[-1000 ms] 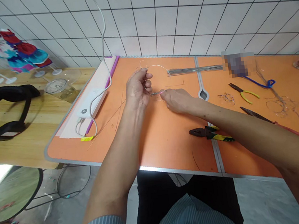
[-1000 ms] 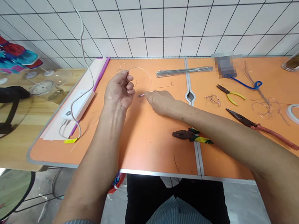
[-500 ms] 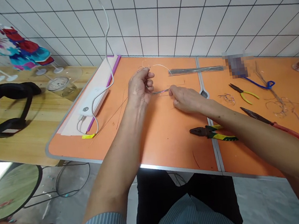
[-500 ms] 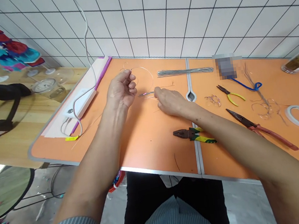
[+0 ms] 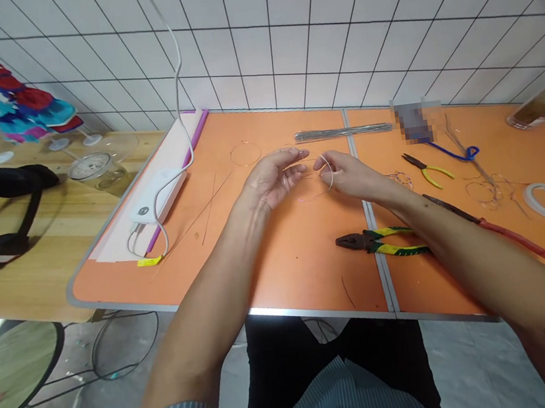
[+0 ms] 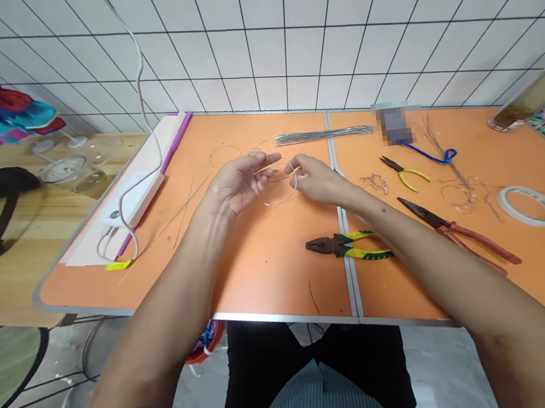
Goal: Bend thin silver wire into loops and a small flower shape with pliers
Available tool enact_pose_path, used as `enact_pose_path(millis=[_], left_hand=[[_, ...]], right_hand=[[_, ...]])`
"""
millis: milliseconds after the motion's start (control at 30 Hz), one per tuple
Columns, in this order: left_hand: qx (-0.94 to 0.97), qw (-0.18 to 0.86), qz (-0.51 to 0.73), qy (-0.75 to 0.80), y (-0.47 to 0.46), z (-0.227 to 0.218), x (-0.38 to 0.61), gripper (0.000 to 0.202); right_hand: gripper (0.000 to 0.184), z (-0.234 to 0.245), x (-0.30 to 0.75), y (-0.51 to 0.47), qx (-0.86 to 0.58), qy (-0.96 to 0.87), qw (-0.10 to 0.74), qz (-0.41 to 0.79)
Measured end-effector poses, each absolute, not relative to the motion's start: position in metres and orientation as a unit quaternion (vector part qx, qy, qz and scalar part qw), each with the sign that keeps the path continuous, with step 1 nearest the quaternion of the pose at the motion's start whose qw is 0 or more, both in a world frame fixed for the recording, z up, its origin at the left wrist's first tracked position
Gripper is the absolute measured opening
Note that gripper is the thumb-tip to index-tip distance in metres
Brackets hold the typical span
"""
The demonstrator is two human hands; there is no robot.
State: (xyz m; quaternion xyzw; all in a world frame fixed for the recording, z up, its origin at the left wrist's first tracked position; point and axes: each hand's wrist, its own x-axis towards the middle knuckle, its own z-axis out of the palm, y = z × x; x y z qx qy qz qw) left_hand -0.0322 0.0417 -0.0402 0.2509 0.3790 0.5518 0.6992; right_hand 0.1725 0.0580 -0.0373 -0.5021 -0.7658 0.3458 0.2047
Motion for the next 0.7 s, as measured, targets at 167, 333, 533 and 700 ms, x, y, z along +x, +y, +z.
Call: enact_pose_path(millis=[167,333,533,700], left_hand=[[0.270,0.706,0.553,0.350,0.042,-0.047,-0.025,0.019],[0.298,0.697,0.545,0.358,0.041,-0.047,-0.022,0.019],[0.315,0.707,0.520,0.362,0.038,-0.048,-0.017,0.017],[0.330,0.707,0.508,0.365,0.035,-0.050,-0.012,0.016]], right_hand=[[0.028,-0.032,0.173,0.049,-0.496,-0.762,0.202,0.364],[0.014,-0.034,0.178,0.049,-0.438,-0.769,0.233,0.403],[0.028,-0.046,0.185,0.054,-0.398,-0.722,0.282,0.491],[0.027,-0.054,0.187,0.057,-0.414,-0.714,0.296,0.482]])
